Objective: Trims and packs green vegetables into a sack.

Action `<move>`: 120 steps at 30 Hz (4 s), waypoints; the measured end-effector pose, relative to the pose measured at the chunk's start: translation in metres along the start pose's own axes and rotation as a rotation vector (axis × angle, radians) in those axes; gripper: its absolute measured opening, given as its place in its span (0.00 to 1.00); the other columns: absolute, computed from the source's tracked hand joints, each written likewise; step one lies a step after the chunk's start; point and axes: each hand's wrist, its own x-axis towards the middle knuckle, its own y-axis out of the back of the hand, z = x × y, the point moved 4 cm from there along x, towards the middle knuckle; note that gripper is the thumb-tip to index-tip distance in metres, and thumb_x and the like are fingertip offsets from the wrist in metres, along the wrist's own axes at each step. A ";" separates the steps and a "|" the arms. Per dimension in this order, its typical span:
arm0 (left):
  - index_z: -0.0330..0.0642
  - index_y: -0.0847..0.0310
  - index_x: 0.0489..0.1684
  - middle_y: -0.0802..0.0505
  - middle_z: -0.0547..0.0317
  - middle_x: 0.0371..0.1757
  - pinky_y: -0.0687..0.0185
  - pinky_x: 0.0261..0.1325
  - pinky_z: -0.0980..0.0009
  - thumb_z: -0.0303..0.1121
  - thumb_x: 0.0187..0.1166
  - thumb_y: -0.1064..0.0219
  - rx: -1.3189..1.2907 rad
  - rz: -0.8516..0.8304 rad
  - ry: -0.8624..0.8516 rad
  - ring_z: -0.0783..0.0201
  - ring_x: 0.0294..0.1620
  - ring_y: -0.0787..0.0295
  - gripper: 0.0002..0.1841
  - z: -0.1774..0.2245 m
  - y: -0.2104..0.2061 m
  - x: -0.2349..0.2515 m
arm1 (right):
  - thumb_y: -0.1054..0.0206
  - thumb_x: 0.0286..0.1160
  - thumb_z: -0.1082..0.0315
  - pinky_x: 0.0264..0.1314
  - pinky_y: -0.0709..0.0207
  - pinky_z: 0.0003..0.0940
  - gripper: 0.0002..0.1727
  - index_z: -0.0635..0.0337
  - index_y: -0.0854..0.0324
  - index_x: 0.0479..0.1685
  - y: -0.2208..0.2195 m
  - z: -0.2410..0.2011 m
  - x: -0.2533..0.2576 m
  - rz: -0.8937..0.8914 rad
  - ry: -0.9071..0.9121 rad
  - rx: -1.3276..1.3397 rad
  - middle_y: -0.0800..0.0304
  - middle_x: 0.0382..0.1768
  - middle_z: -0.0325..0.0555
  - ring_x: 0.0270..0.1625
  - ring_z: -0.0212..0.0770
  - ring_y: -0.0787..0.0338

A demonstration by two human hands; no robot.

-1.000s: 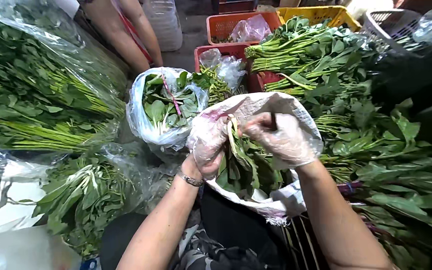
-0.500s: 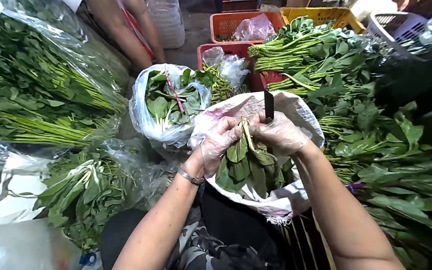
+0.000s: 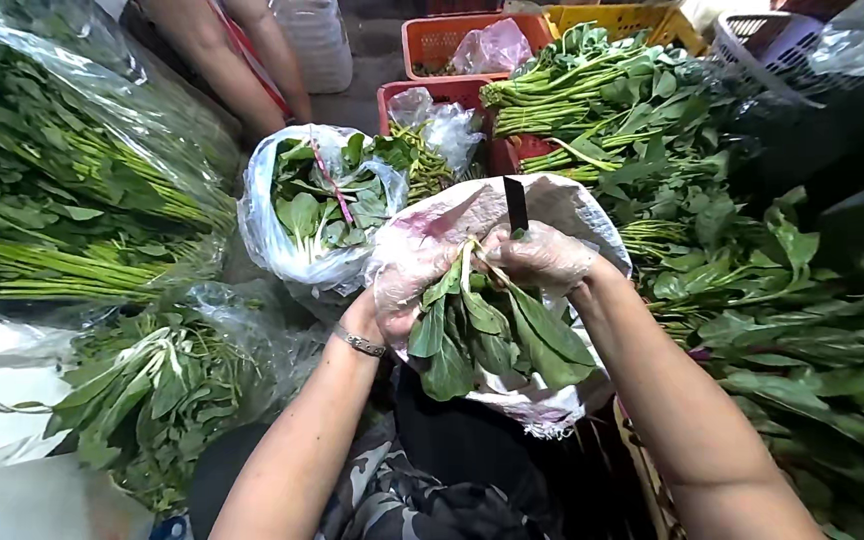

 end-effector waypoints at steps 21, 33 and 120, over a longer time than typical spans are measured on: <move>0.44 0.19 0.54 0.09 0.64 0.41 0.18 0.40 0.77 0.33 0.83 0.34 0.507 0.218 -0.138 0.75 0.36 0.15 0.08 0.004 -0.015 0.002 | 0.27 0.70 0.67 0.36 0.23 0.18 0.07 0.62 0.13 0.38 -0.001 -0.006 -0.024 0.359 0.388 -0.540 0.14 0.28 0.33 0.29 0.19 0.19; 0.44 0.16 0.45 0.10 0.68 0.30 0.19 0.29 0.83 0.30 0.86 0.41 0.289 0.032 0.003 0.79 0.27 0.16 0.07 0.008 -0.018 0.000 | 0.40 0.79 0.72 0.41 0.26 0.09 0.09 0.61 0.14 0.35 0.014 -0.012 -0.026 0.122 0.403 -0.575 0.14 0.29 0.26 0.33 0.09 0.20; 0.41 0.21 0.69 0.09 0.41 0.56 0.23 0.65 0.42 0.42 0.92 0.46 0.946 0.133 0.057 0.46 0.59 0.13 0.19 -0.032 -0.047 0.038 | 0.38 0.74 0.68 0.50 0.19 0.28 0.31 0.73 0.39 0.76 0.005 0.051 -0.091 0.731 0.281 -0.505 0.18 0.58 0.53 0.49 0.30 0.15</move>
